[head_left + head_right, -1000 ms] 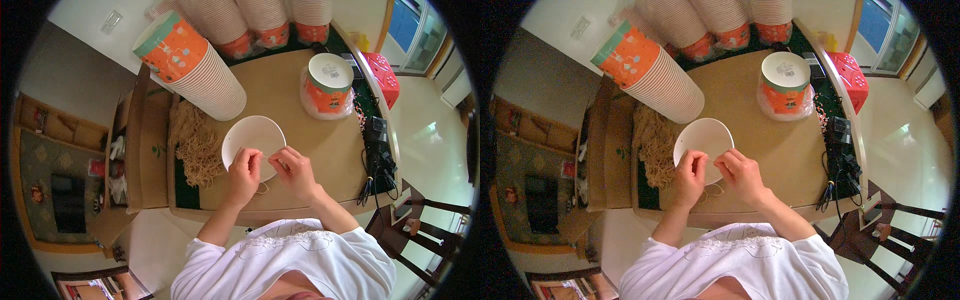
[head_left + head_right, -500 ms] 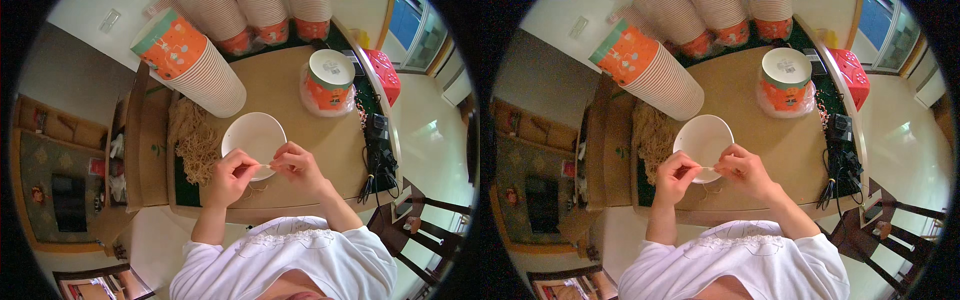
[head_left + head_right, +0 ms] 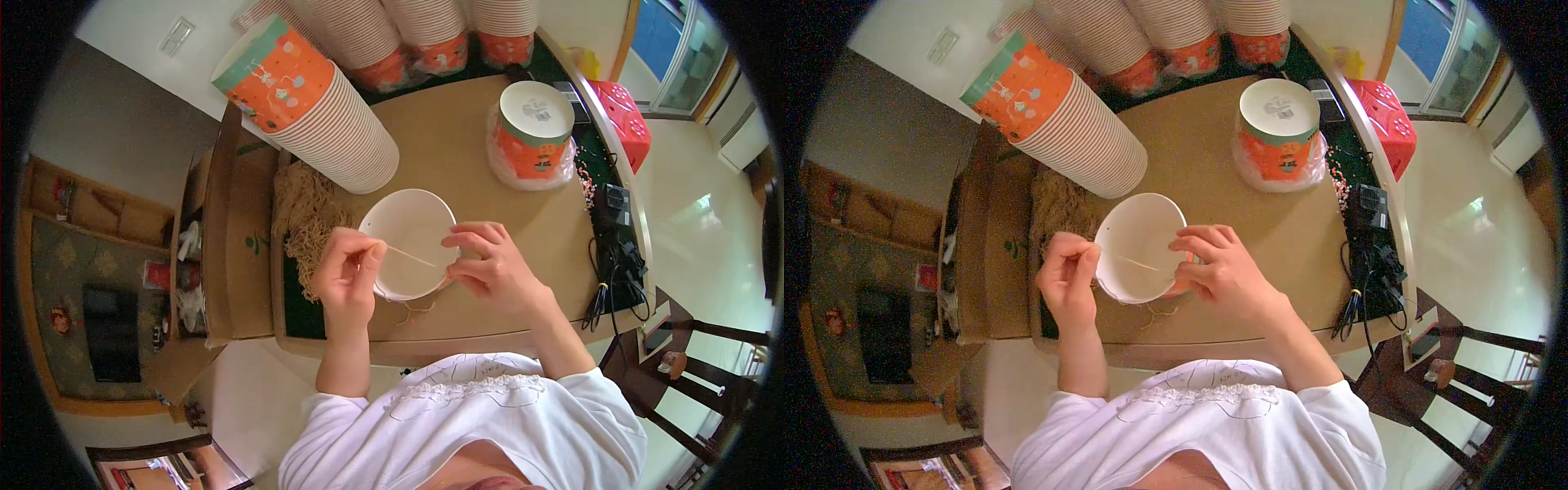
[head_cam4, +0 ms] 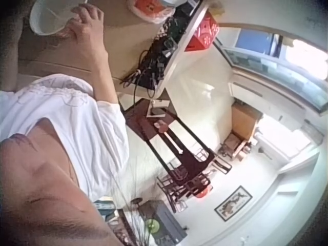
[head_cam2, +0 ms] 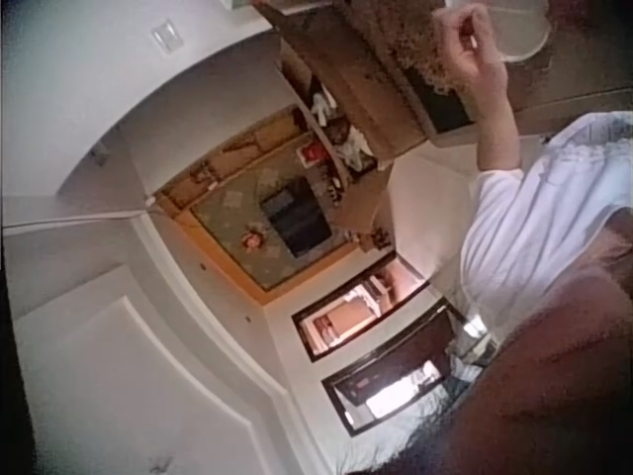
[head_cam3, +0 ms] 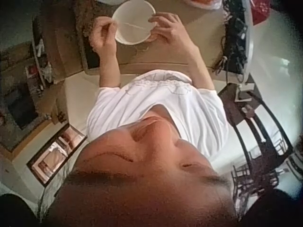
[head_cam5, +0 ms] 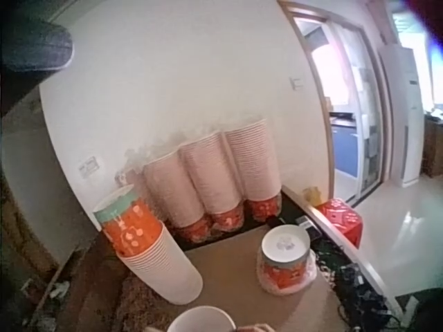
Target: Tying strings onto paper bowls in a packaging area.
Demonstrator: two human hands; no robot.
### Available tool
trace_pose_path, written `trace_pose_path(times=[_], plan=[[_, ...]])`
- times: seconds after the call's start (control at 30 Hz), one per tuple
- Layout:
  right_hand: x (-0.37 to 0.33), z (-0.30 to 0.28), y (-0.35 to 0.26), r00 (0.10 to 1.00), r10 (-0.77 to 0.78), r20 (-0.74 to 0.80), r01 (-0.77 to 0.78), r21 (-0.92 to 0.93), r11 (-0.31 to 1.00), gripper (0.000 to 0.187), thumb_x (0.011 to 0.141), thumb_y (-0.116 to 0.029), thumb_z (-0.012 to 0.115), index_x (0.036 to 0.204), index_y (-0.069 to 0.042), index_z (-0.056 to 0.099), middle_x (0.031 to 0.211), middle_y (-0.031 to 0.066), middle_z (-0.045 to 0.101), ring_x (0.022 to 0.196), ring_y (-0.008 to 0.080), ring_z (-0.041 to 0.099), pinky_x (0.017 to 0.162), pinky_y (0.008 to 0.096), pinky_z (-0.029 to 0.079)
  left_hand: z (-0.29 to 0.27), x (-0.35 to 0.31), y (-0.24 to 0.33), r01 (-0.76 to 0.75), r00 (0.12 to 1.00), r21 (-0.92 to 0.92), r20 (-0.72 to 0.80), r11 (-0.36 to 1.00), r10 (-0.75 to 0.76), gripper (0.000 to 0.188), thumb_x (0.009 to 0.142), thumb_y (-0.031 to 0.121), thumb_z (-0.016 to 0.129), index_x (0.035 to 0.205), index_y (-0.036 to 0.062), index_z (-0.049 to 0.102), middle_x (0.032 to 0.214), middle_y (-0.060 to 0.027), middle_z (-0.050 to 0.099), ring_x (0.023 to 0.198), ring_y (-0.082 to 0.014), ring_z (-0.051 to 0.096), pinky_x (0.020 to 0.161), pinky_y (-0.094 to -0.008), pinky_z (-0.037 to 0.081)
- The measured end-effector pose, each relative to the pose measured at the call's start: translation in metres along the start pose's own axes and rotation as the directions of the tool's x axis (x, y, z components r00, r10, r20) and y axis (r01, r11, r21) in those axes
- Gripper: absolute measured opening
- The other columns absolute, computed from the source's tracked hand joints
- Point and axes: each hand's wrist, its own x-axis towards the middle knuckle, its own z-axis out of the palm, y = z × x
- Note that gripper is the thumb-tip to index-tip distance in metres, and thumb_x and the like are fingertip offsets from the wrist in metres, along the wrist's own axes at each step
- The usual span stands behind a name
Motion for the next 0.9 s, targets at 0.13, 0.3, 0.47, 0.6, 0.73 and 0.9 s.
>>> trace_pose_path(times=[0.13, 0.3, 0.47, 0.6, 0.73, 0.9], plan=[[-0.005, -0.006, -0.006, 0.989, -0.070, 0.133, 0.079, -0.064, 0.995, 0.015, 0.071, -0.010, 0.069, 0.079, -0.015, 0.057, 0.088, -0.0003, 0.059, 0.088, 0.0194, 0.057, 0.100, 0.0495, 0.036, -0.002, 0.011, -0.017, -0.208, 0.974, 0.351, -0.009, 0.913, 0.226, 0.008, 0.079, -0.001, 0.068, 0.086, 0.0029, 0.064, 0.088, -0.0032, 0.050, 0.077, -0.0136, 0.047, 0.068, -0.0245, 0.039], [-0.021, 0.018, -0.017, 0.994, 0.003, 0.110, 0.026, -0.263, 0.965, 0.013, 0.074, -0.015, 0.066, 0.078, -0.013, 0.054, 0.076, 0.0001, 0.053, 0.082, 0.0181, 0.057, 0.097, 0.0472, 0.039, 0.017, 0.016, -0.014, 0.016, 1.000, 0.328, -0.016, 0.944, -0.011, 0.004, 0.085, 0.004, 0.066, 0.088, 0.0037, 0.063, 0.081, -0.0025, 0.055, 0.067, -0.0116, 0.049, 0.058, -0.0239, 0.040], [-0.016, 0.036, -0.029, 0.979, 0.133, 0.153, -0.107, -0.168, 0.980, 0.010, 0.077, -0.011, 0.066, 0.078, -0.009, 0.056, 0.076, 0.0044, 0.055, 0.078, 0.0253, 0.057, 0.088, 0.0398, 0.046, 0.042, 0.007, -0.020, 0.243, 0.959, -0.147, 0.186, 0.959, -0.214, 0.006, 0.098, 0.010, 0.048, 0.099, 0.0044, 0.046, 0.078, -0.0048, 0.060, 0.070, -0.0110, 0.058, 0.064, -0.0249, 0.048], [-0.011, 0.034, -0.035, 0.940, 0.294, 0.175, -0.309, 0.071, 0.948, 0.012, 0.079, -0.010, 0.065, 0.087, -0.005, 0.058, 0.081, 0.0076, 0.056, 0.081, 0.0258, 0.058, 0.080, 0.0369, 0.047, 0.045, -0.001, -0.014, 0.398, 0.863, -0.088, 0.375, 0.913, -0.339, 0.007, 0.097, 0.011, 0.050, 0.100, 0.0063, 0.046, 0.075, -0.0010, 0.057, 0.063, -0.0059, 0.052, 0.054, -0.0203, 0.041], [-0.007, 0.024, -0.032, 0.875, 0.437, 0.210, -0.461, 0.639, 0.616, 0.017, 0.085, -0.002, 0.062, 0.101, 0.001, 0.059, 0.097, 0.0101, 0.060, 0.091, 0.0200, 0.060, 0.080, 0.0316, 0.050, 0.056, -0.018, 0.003, 0.327, 0.905, -0.021, 0.294, 0.945, -0.307, 0.017, 0.093, 0.008, 0.056, 0.108, 0.0056, 0.049, 0.074, -0.0027, 0.056, 0.063, -0.0058, 0.052, 0.055, -0.0227, 0.044], [-0.013, 0.019, -0.026, 0.840, 0.447, 0.306, -0.467, 0.829, 0.309, 0.025, 0.092, -0.005, 0.055, 0.117, 0.000, 0.056, 0.111, 0.0063, 0.059, 0.103, 0.0153, 0.057, 0.090, 0.0302, 0.047, 0.063, -0.034, 0.009, -0.048, 0.936, 0.143, 0.351, 0.989, -0.005, 0.020, 0.093, 0.004, 0.055, 0.108, 0.0048, 0.042, 0.086, -0.0076, 0.059, 0.075, -0.0100, 0.059, 0.061, -0.0232, 0.047]])
